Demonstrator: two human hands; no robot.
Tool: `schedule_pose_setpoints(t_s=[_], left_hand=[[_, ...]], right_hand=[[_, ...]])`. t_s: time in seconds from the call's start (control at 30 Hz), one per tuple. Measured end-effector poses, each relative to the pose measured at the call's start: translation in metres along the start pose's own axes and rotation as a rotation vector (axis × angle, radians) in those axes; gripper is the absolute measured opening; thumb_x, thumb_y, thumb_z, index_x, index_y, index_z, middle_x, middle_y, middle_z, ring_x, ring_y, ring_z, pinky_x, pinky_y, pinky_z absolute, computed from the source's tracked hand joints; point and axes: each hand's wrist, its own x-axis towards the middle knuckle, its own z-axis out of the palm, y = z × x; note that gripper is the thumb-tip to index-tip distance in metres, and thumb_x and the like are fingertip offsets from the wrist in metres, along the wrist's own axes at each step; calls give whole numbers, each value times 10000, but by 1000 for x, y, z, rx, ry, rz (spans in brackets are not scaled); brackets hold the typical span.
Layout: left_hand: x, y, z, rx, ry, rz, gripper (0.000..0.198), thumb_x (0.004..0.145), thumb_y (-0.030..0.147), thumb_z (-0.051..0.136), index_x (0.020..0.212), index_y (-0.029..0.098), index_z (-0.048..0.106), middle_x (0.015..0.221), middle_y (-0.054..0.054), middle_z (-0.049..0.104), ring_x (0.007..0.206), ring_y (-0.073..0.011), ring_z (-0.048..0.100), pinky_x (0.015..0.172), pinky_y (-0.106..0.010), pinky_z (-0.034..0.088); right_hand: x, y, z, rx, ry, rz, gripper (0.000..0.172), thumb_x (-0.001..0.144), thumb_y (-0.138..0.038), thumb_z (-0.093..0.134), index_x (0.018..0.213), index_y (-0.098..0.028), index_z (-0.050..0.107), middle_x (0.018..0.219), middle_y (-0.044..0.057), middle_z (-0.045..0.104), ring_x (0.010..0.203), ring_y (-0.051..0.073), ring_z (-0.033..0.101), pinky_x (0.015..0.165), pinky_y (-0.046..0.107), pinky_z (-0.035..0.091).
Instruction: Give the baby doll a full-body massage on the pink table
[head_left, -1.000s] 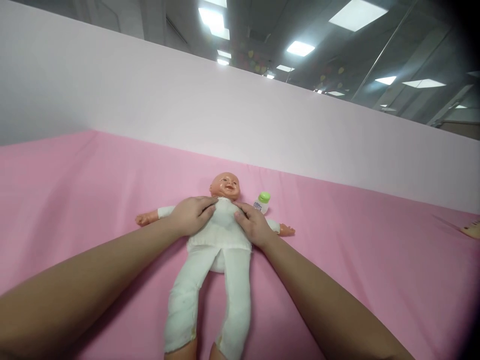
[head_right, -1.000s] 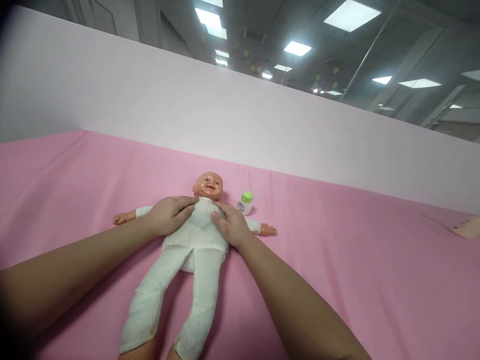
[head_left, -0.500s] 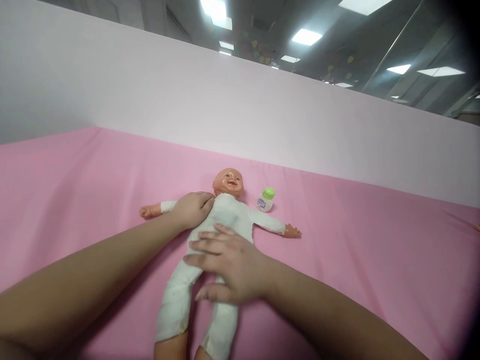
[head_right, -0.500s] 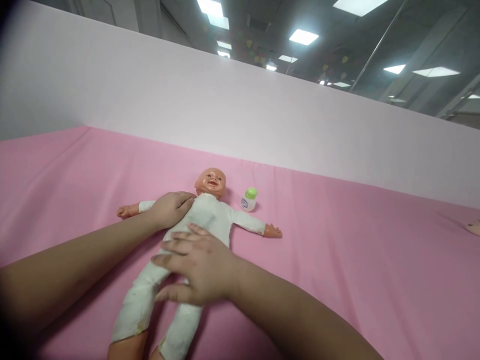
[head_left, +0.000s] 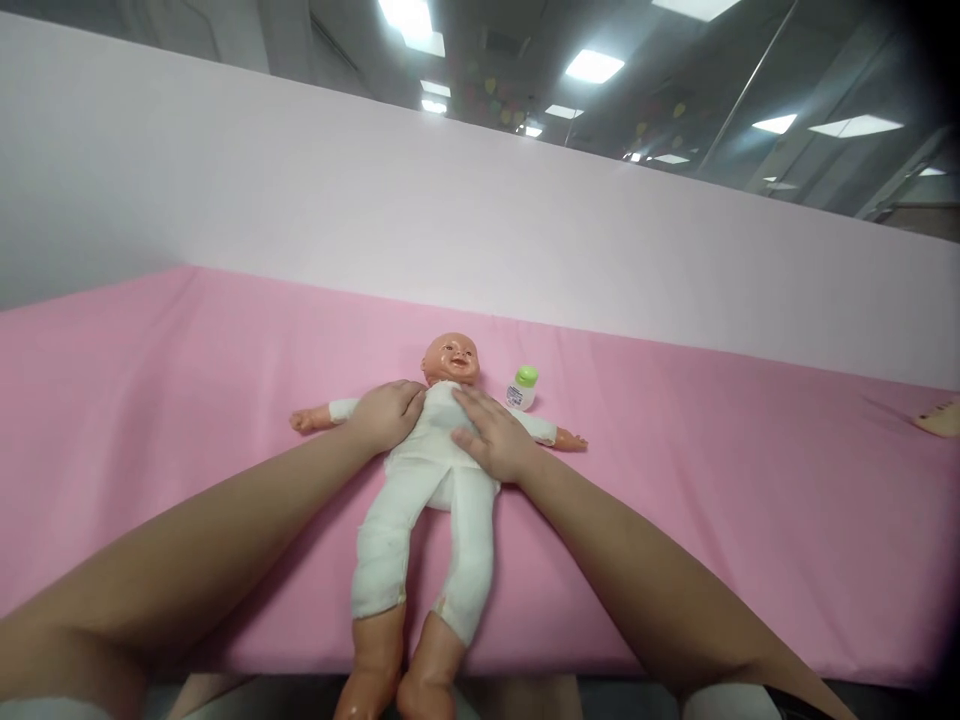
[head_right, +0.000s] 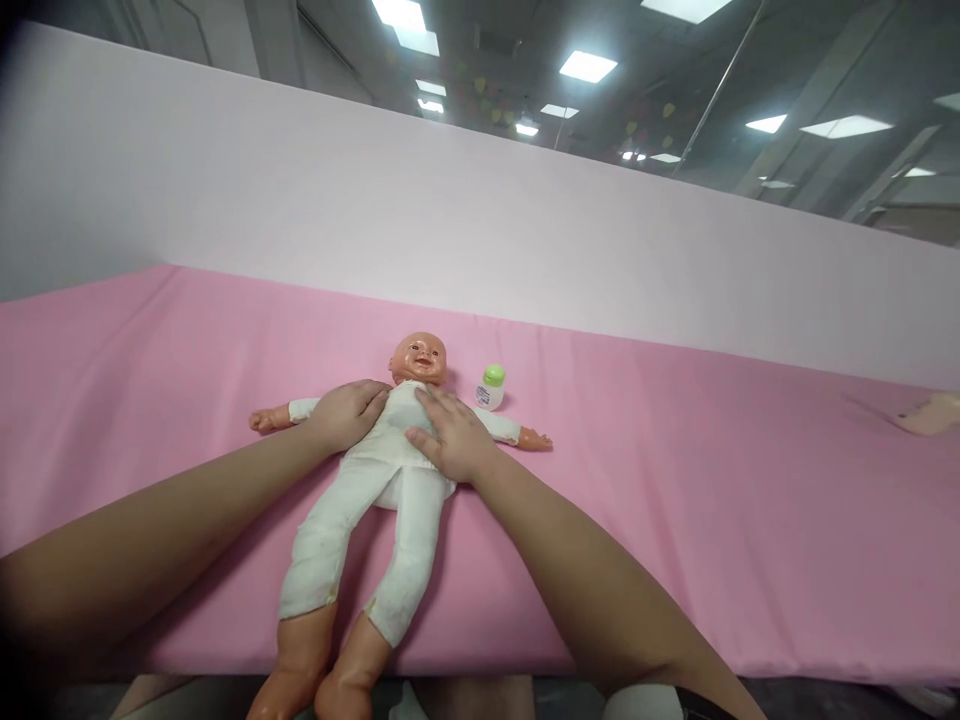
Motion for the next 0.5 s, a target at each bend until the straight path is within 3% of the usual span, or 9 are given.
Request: schedule_pose_setpoints(t_s=[0.13, 0.3, 0.43, 0.5], left_hand=[[-15, -5, -5, 180, 15, 47, 471, 1048, 360, 299, 1146, 174, 720, 1155, -156, 765, 1092, -311, 698, 1104, -518, 396], [-39, -20, -18, 328, 7, 24, 336, 993, 365, 414, 1008, 211, 712, 990, -134, 769, 1032, -309, 697, 1204, -576, 232], [-45, -47, -32, 322, 1, -51, 410, 973, 524, 459, 1023, 223, 733, 1039, -162, 755, 1183, -383, 633, 1215, -639, 132], [-43, -69, -41, 231, -50, -106, 494, 896, 643, 555, 1115, 243, 745, 1147, -172, 745, 1236, -426, 603, 1200, -661, 141]], right_hand=[[-10, 5, 5, -44, 45, 89, 853, 1021, -698, 383, 1661, -148, 261, 1660, 178, 358, 1533, 332, 359, 1261, 540, 300], [-37, 18, 5, -187, 70, 154, 829, 1034, -691, 333, 1606, -93, 370, 1615, 210, 422, 1510, 367, 386, 1258, 556, 270], [-47, 33, -10, -285, 63, 257, 717, 1048, -613, 380, 1506, -79, 519, 1536, 221, 522, 1467, 375, 444, 1247, 566, 255], [-48, 41, -26, -258, 22, 325, 589, 1052, -541, 413, 1429, -132, 605, 1460, 193, 603, 1377, 358, 539, 1185, 542, 339]])
